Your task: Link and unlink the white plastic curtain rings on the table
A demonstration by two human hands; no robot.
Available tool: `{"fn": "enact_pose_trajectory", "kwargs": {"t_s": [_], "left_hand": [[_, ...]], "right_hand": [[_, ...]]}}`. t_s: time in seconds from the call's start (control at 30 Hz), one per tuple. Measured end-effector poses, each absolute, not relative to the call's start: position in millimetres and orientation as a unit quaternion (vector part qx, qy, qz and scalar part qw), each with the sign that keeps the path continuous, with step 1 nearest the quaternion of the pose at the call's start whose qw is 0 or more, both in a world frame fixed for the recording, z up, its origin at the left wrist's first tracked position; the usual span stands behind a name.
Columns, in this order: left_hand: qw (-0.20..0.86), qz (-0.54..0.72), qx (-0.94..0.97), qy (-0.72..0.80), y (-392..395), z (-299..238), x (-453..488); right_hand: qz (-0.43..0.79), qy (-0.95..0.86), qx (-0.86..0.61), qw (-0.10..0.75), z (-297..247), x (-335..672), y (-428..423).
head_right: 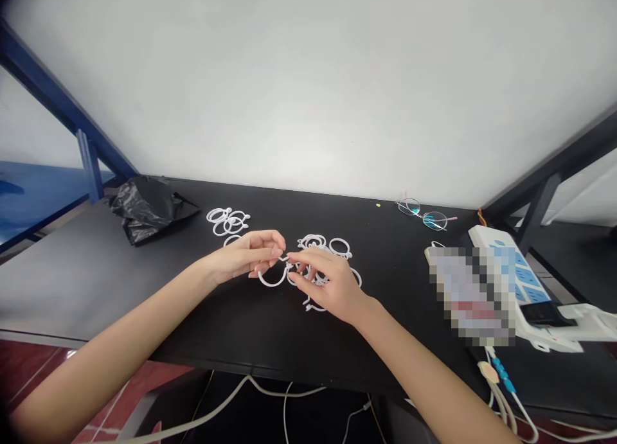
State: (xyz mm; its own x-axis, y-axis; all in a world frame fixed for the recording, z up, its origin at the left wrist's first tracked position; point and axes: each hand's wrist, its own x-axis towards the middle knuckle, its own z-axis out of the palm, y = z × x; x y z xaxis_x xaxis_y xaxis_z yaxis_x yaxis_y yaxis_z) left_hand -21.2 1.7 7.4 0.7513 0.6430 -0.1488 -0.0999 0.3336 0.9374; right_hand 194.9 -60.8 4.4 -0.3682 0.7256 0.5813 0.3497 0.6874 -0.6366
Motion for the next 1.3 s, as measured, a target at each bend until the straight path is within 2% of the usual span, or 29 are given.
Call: {"fn": "enact_pose_trajectory", "kwargs": {"t_s": [0.17, 0.27, 0.33, 0.4, 0.5, 0.6, 0.77, 0.9, 1.13, 1.3], "left_hand": [[0.749, 0.228, 0.559, 0.273, -2.0, 8.0, -14.2], [0.657, 0.28, 0.634, 0.298, -10.9, 8.8, -5.2], [0.539, 0.345, 0.701, 0.314, -18.1, 7.7, -0.4], [0.379, 0.389, 0.786, 0.296, -23.3, 4.6, 1.3], [0.14, 0.399, 0.879, 0.22, -25.1, -1.5, -1.3], [0.015, 0.416, 0.892, 0.175, -23.8, -6.0, -5.4], [-0.012, 0.416, 0.897, 0.147, -21.3, -5.4, -8.2], [0.028, 0.377, 0.892, 0.247, -5.9, -1.5, -17.7], [0.008, 0.218, 0.877, 0.428, 38.8, -14.9, -47.9], [-0.03, 0.159, 0.874, 0.458, 45.5, -18.9, -54.6]], "right_hand": [[0.238, -0.785, -0.325, 0.472, 1.3, 188.9, -62.7], [0.246, -0.771, -0.335, 0.482, -2.0, 182.9, -64.5], [0.231, -0.757, -0.353, 0.499, -4.3, 179.7, -65.4], [0.217, -0.74, -0.366, 0.522, -5.7, 177.9, -66.2], [0.214, -0.727, -0.356, 0.546, -5.3, 176.5, -68.3], [0.233, -0.735, -0.328, 0.546, -3.1, 174.9, -71.0], [0.264, -0.745, -0.319, 0.522, -1.7, 175.0, -71.0], [0.286, -0.699, -0.385, 0.531, -3.6, 184.2, -64.2], [0.168, -0.628, -0.51, 0.563, 2.1, 206.3, -50.3], [0.15, -0.659, -0.533, 0.509, 3.2, 214.5, -45.2]]}}
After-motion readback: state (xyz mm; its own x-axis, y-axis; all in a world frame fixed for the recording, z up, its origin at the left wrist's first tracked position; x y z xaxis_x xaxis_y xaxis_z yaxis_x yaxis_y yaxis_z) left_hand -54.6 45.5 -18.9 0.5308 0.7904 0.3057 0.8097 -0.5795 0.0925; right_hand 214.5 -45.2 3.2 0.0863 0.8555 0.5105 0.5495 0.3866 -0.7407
